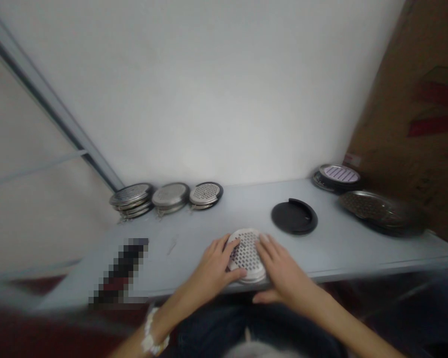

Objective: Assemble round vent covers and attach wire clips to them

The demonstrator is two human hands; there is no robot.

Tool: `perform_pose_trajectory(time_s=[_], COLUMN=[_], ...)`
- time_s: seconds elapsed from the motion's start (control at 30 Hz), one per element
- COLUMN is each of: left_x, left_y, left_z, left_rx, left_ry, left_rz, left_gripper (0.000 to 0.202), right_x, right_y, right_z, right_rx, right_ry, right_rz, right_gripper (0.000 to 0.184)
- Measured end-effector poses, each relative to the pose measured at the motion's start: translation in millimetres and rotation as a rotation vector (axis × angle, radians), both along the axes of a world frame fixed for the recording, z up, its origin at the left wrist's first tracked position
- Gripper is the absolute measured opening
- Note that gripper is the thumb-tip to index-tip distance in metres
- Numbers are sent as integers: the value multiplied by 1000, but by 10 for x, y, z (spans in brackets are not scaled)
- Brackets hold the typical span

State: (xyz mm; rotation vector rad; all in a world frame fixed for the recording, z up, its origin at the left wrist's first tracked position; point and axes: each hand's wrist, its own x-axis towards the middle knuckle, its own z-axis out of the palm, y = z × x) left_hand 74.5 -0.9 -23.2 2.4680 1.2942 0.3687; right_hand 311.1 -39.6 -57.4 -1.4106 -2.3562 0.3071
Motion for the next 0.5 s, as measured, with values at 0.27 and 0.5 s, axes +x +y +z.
perform_pose_trajectory(time_s=[0.27,0.5], left_x=[16,-56], left_y=[-61,-132], left_z=[-113,-85], left_rx=[110,172], left_ry=[54,94], left_rz=[-7,41], left_gripper=[64,58], right_x=[-57,625], right_y=[-72,185], right_z=[-52,241], right_rx=[63,347], right_ry=[-29,231], right_rz=[-12,-339], right_gripper=[128,39])
